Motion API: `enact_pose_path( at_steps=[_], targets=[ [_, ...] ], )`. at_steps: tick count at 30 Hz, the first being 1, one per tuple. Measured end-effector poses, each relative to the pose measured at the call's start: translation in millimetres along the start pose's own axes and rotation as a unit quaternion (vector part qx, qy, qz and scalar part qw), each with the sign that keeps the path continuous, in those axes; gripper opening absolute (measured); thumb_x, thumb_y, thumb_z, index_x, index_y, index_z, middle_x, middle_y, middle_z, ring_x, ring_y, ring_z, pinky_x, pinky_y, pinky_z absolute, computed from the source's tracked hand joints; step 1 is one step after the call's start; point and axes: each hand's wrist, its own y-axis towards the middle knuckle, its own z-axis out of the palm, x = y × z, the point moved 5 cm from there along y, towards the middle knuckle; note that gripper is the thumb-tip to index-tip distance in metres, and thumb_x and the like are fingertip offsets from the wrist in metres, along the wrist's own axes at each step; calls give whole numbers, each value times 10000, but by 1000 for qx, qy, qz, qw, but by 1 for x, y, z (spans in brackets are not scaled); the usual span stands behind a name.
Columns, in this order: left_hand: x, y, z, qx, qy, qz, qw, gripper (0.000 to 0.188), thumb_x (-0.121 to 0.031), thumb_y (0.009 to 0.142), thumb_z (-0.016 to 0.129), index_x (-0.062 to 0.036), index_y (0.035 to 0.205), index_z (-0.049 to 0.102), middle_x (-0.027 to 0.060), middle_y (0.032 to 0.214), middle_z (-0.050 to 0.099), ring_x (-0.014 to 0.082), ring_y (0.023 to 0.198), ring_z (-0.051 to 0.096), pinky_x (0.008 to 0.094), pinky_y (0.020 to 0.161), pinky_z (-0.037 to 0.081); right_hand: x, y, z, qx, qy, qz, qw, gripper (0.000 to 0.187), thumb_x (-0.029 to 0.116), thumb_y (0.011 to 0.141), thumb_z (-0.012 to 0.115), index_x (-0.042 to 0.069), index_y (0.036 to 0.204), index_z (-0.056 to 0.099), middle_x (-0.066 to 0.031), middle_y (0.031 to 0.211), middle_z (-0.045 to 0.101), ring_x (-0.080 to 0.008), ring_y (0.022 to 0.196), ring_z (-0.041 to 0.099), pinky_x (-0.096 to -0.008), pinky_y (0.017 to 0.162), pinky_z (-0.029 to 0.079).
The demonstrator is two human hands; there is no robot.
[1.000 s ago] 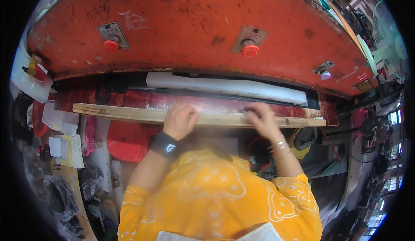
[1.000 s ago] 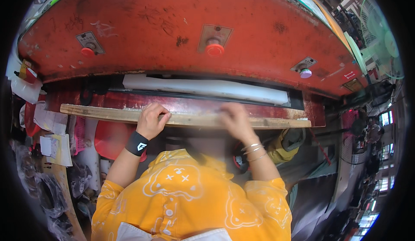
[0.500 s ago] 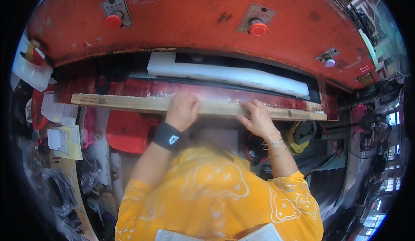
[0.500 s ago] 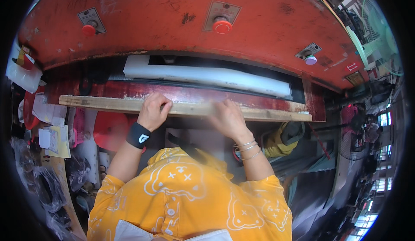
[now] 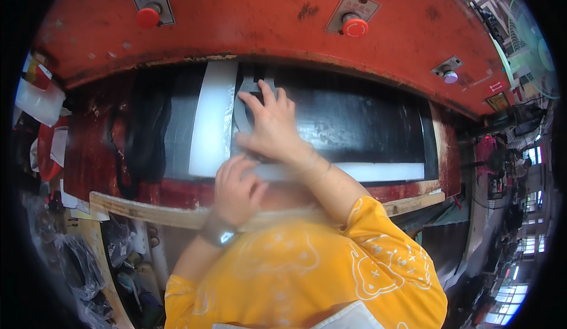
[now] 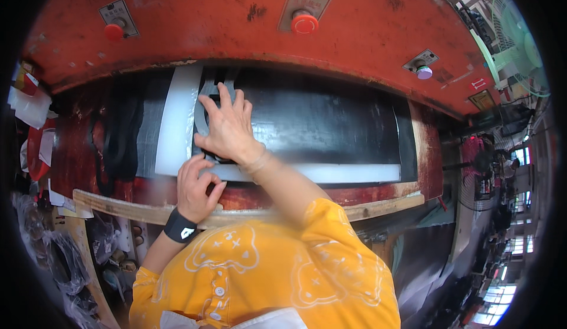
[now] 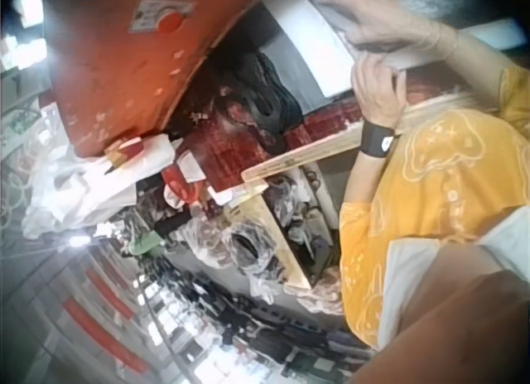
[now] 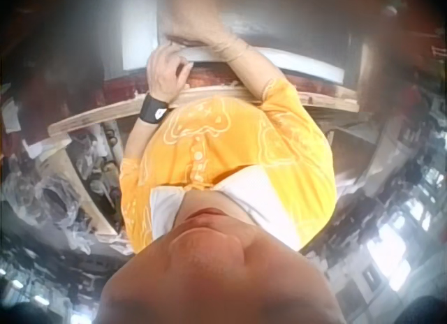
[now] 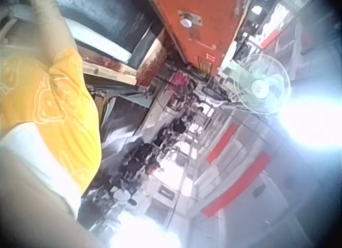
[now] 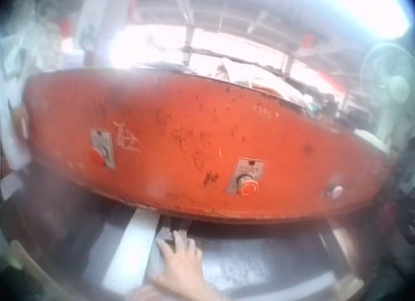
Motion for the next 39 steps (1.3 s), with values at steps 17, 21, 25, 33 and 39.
enact_pose_path(
  at_steps=[17,21,25,33,39],
  targets=[
    [-16,-42,-5,30,-12,9,999,141,-128,739,733,-80,800,615,117,1161,552,342,1220,486,508,1021,381,-47,-79,-48,-31,-54,31,998,637,279,625,739,167,1241,618,-170,1424,433,-455,1290,361,-520,1054,309],
    [-10,-31,1,17,-30,0,999,160,-89,711,746,-69,784,604,129,1131,568,374,1221,487,507,1034,357,-74,-68,-57,-56,-16,5,998,700,266,630,758,160,1295,568,-200,1430,405,-418,1332,343,-505,1089,284],
    [-17,-15,21,49,-164,16,985,154,-70,714,734,-49,817,620,146,1108,598,382,1186,529,478,991,421,-165,-61,-135,-362,93,52,926,675,229,833,701,2,1398,411,-212,1474,347,-358,1389,297,-447,1133,246],
    [-5,42,53,86,-143,67,984,101,-67,739,709,-33,787,627,120,813,657,326,795,643,388,713,511,-328,-29,-279,-613,14,165,773,754,389,962,512,-76,1466,200,-302,1510,226,-390,1403,250,-440,1158,193],
    [8,88,59,44,-71,33,996,114,-135,781,711,-34,774,658,124,773,625,326,740,612,399,662,489,-311,-59,-235,-568,222,182,771,702,349,1006,472,-81,1475,175,-256,1523,234,-304,1389,297,-372,1133,242]
  ],
)
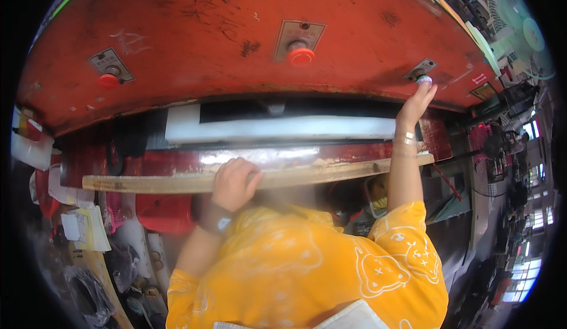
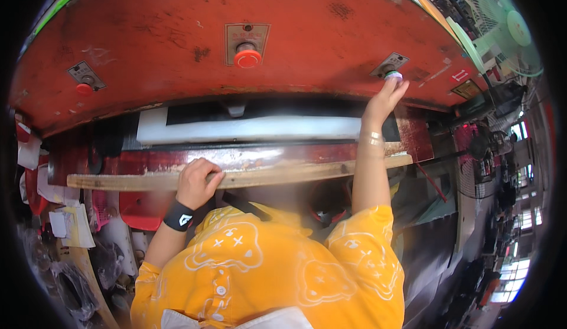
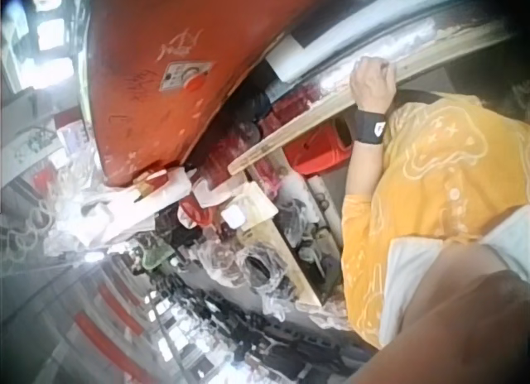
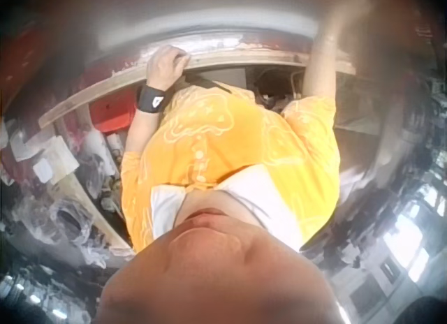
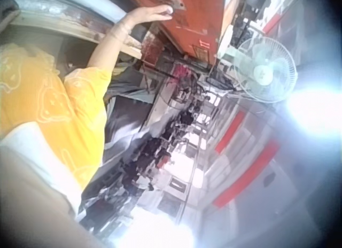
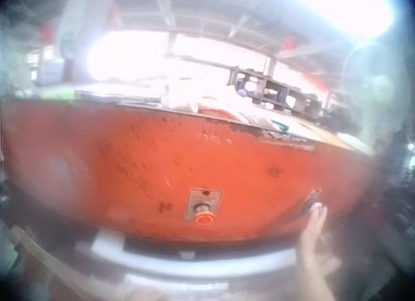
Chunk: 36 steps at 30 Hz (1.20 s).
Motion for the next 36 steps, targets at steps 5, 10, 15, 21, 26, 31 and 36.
enact_pose_path(
  at_steps=[5,10,15,21,26,31,36],
  targets=[
    [1,18,4,3,41,-22,999,123,-152,797,702,-39,762,667,110,763,616,318,750,600,399,675,480,25,-160,11,456,-160,-61,873,324,165,879,622,21,1169,602,-144,1163,622,-277,1099,564,-387,968,433],
    [-2,15,4,4,49,-27,998,115,-135,796,701,-33,757,665,111,763,614,321,738,592,403,672,473,48,-227,10,616,-189,-130,754,315,161,801,690,45,1092,654,-157,1024,615,-342,989,544,-403,899,447],
    [-2,12,3,-12,46,-15,999,110,-118,795,698,-23,751,663,119,770,613,327,738,587,404,679,466,67,-228,7,594,-212,-163,758,319,149,805,685,27,1098,643,-172,1028,611,-351,988,550,-409,897,456],
    [0,-4,8,-8,45,-7,999,130,-116,795,686,-14,722,652,133,755,589,341,736,565,418,673,450,70,-237,2,619,-230,-127,740,347,178,806,695,4,1100,638,-193,1062,625,-378,1027,570,-417,904,470],
    [-15,-39,8,25,14,-25,999,149,-139,794,685,-24,709,642,130,724,577,337,725,576,427,646,460,65,-218,14,763,-221,73,603,381,230,819,693,-4,1116,646,-205,1054,659,-371,969,626,-413,874,503],
    [-36,-61,8,193,17,-8,981,145,-174,775,700,-51,716,652,93,751,612,312,761,606,410,673,486,94,-218,79,501,-218,-180,818,697,362,738,758,62,1319,516,-241,1335,488,-380,1234,462,-470,1031,381],
    [-53,-61,-11,86,83,54,991,436,-167,722,743,-91,1138,636,169,1305,516,390,1244,455,491,1048,361,98,-272,103,548,-272,-157,775,761,309,641,739,121,1341,504,-247,1435,363,-496,1286,334,-541,1058,320]
  ],
)
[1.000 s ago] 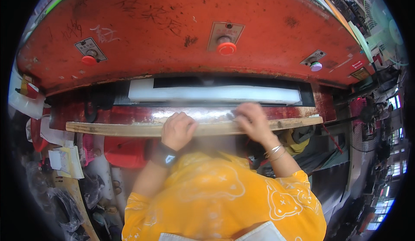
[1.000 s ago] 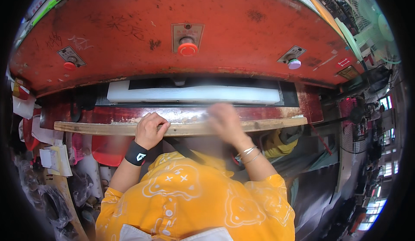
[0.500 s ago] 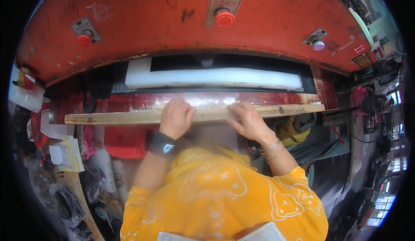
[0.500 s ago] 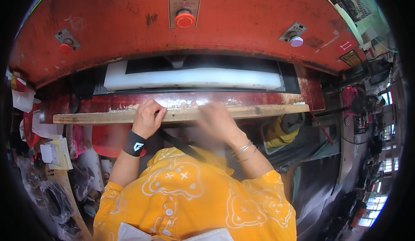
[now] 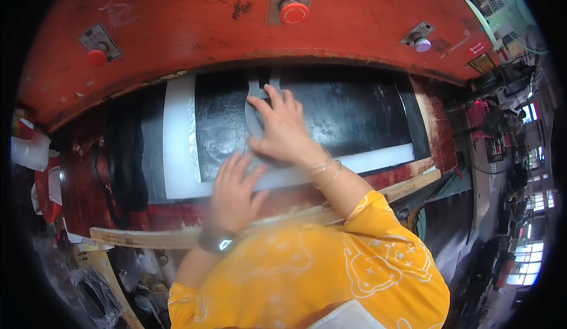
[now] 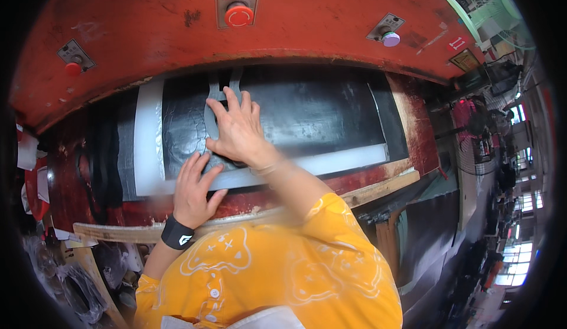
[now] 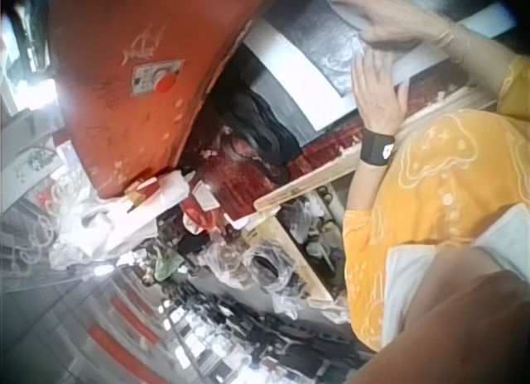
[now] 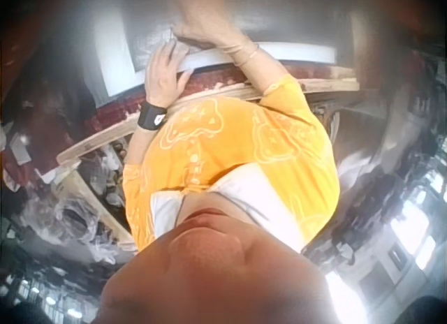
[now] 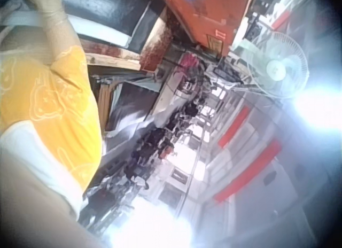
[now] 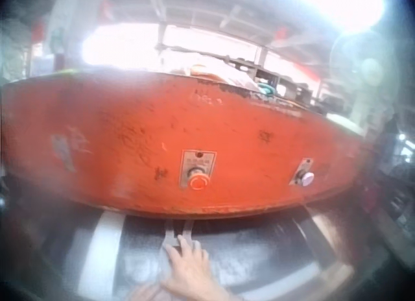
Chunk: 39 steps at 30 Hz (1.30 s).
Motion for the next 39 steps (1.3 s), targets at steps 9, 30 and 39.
enact_pose_path(
  at_steps=[9,30,39],
  targets=[
    [-1,-38,-12,37,10,-51,998,468,-175,752,736,-109,1203,629,171,1346,515,374,1280,454,498,1072,355,-47,-60,-60,-26,81,23,996,687,239,610,731,109,1273,605,-204,1431,448,-416,1313,396,-458,1098,325],
    [0,21,41,-1,-194,32,981,202,-68,753,707,-30,949,677,137,949,677,300,931,657,373,811,521,-237,9,-197,-632,-5,119,766,705,328,927,565,-49,1445,272,-289,1480,272,-408,1395,228,-480,1150,180],
    [39,84,30,-64,-110,-36,991,78,-100,793,685,-22,795,690,126,745,616,326,731,597,401,655,480,-257,3,-174,-525,238,133,806,723,335,979,520,-64,1474,178,-240,1519,237,-323,1382,291,-390,1126,246]
  ],
)
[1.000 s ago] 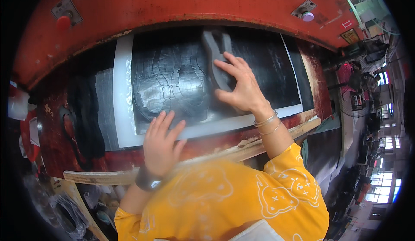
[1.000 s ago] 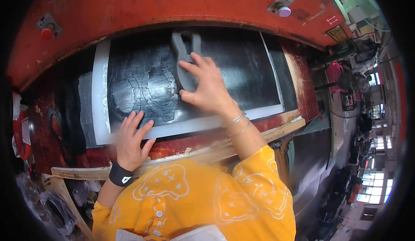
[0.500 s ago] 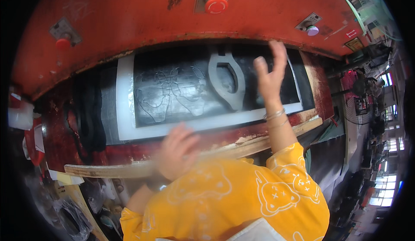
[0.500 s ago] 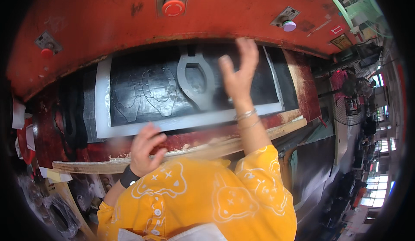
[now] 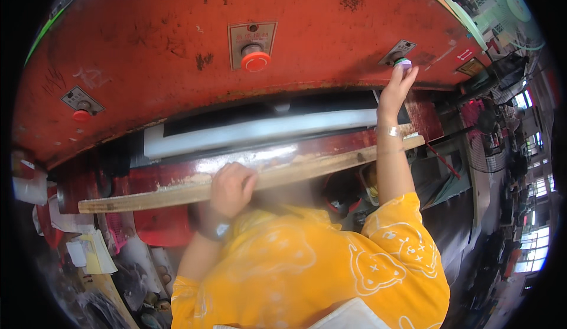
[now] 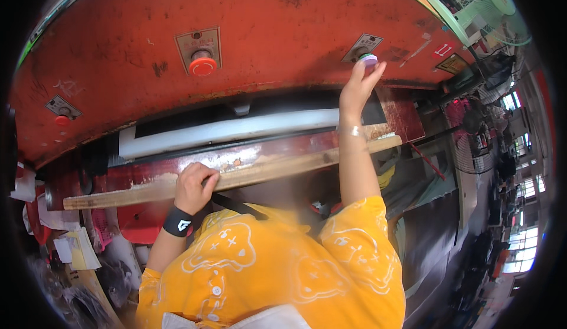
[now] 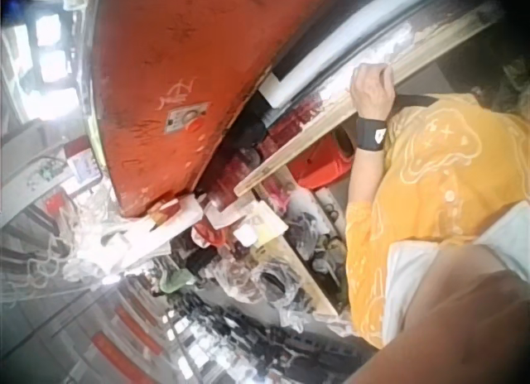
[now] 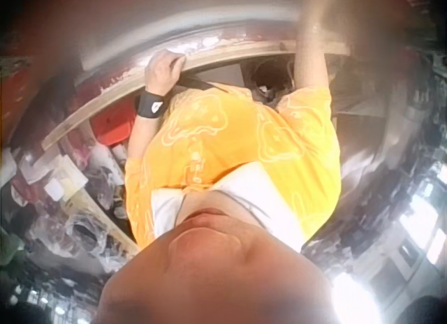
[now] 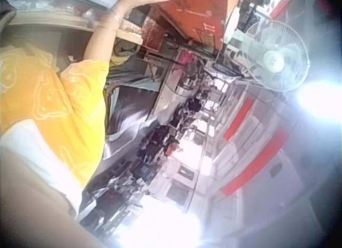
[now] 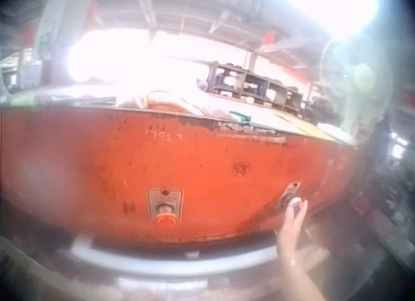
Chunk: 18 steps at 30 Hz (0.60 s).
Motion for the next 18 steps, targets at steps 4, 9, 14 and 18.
enact_pose_path(
  at_steps=[4,9,14,18],
  targets=[
    [0,13,1,12,8,-63,998,66,-94,801,672,-32,784,687,130,775,628,334,778,602,419,706,482,23,-106,5,349,-133,-10,928,333,155,888,632,8,1183,579,-128,1160,596,-226,1058,579,-350,911,466],
    [-4,15,3,18,23,-72,997,81,-102,803,671,-26,781,687,136,763,616,338,773,596,426,715,479,49,-184,9,611,-208,-84,759,269,210,823,664,66,1051,667,-172,979,602,-367,976,547,-442,877,434],
    [-6,14,5,-2,32,-63,998,92,-102,813,655,-23,776,685,139,758,597,346,772,582,435,728,472,61,-181,3,581,-206,-120,778,255,190,830,659,44,1039,656,-182,978,596,-373,952,551,-441,858,448],
    [-5,11,9,-22,40,-56,997,103,-103,815,651,-19,763,678,153,774,596,357,780,576,435,732,469,62,-188,-3,549,-189,-103,808,254,181,831,652,35,1039,653,-192,988,596,-381,960,549,-448,869,454]
  ],
)
